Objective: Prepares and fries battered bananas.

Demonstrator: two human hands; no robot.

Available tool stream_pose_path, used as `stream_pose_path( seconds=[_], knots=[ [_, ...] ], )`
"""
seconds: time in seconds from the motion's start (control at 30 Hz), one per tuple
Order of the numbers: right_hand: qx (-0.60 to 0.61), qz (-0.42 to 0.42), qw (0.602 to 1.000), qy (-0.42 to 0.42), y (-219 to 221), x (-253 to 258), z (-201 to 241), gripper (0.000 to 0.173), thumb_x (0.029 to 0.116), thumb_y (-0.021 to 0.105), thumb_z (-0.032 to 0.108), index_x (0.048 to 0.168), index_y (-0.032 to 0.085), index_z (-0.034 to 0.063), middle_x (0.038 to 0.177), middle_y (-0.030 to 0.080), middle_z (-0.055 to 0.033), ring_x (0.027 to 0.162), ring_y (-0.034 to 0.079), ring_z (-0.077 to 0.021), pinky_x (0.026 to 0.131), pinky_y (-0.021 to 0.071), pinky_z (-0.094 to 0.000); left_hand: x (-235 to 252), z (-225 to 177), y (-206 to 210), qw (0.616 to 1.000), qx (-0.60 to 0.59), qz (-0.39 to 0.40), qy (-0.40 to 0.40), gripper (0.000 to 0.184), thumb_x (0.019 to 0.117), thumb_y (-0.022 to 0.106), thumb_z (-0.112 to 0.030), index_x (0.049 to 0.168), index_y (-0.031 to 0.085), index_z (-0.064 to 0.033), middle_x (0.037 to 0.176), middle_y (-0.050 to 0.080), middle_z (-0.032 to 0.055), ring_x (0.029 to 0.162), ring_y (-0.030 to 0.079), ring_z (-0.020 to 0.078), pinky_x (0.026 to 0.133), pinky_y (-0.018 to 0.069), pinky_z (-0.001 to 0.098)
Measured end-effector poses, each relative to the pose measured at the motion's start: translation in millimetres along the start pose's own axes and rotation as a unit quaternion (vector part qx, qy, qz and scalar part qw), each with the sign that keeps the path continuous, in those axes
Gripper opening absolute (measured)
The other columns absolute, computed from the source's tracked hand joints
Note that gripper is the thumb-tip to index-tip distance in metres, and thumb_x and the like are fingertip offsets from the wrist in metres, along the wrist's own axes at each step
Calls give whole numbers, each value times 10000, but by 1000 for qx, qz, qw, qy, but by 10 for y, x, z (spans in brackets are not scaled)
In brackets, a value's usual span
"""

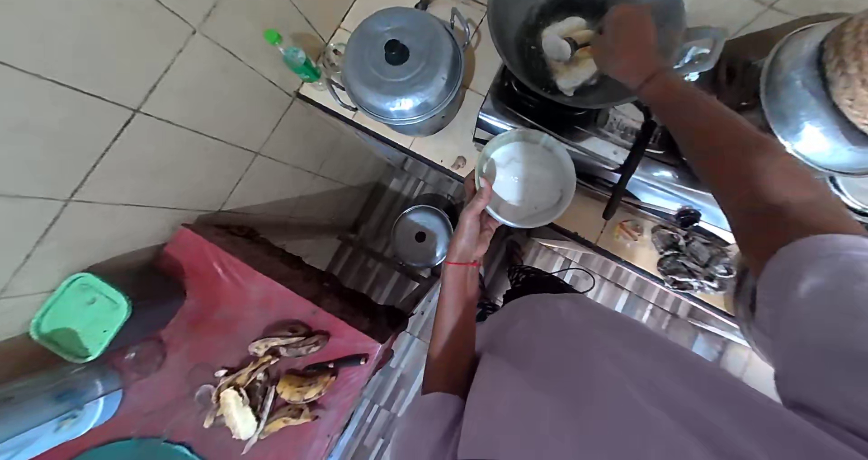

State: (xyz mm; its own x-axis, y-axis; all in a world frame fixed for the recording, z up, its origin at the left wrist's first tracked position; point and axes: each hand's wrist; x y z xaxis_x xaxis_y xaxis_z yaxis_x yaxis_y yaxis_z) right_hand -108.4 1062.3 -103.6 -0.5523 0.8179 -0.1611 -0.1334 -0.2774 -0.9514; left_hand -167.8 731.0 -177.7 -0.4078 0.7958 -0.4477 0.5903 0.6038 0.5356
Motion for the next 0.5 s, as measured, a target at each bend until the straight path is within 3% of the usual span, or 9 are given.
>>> stream_pose_path(
  seconds=[0.13, 0.23, 0.33, 0.5],
  knots=[
    [-94, 36, 995, -11, 192, 199, 324, 364, 996, 583, 103, 1194, 568, -202, 1295, 554, -427, 1222, 547, -604, 937, 444, -735, -51, 42, -147, 999, -32, -32, 6, 649, 974, 601, -511, 1520, 323, -294, 1296, 631, 33, 1074, 673, 158, 857, 595, 329],
    [-122, 47, 991, -37, 232, 177, 427, 314, 976, 591, 60, 1145, 587, -204, 1258, 571, -430, 1195, 559, -611, 913, 446, -745, -91, 43, -237, 998, -44, -40, 20, 665, 944, 644, -538, 1494, 349, -308, 1295, 637, 14, 1087, 672, 144, 863, 594, 315],
    [-154, 48, 986, -46, 220, 137, 485, 263, 957, 582, 11, 1103, 594, -208, 1230, 584, -428, 1168, 573, -613, 873, 459, -743, -112, 34, -298, 996, -66, -46, 24, 604, 975, 621, -498, 1489, 367, -308, 1289, 643, 22, 1069, 685, 149, 836, 605, 309],
    [-147, 39, 988, -41, 121, 66, 508, 290, 966, 593, 69, 1079, 601, -198, 1209, 596, -418, 1156, 585, -598, 870, 457, -730, -116, 9, -311, 996, -74, -52, 22, 592, 983, 616, -480, 1492, 367, -308, 1293, 639, 29, 1076, 683, 156, 846, 603, 315]
  ],
)
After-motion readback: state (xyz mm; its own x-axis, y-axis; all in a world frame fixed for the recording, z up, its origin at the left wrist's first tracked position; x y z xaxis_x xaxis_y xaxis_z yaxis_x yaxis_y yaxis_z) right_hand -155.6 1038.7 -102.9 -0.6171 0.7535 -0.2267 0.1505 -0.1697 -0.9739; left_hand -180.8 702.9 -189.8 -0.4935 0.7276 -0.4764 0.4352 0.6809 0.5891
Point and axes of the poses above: each hand's wrist, its own x-axis towards the middle knuckle, its own y-axis out of the palm, z = x × y
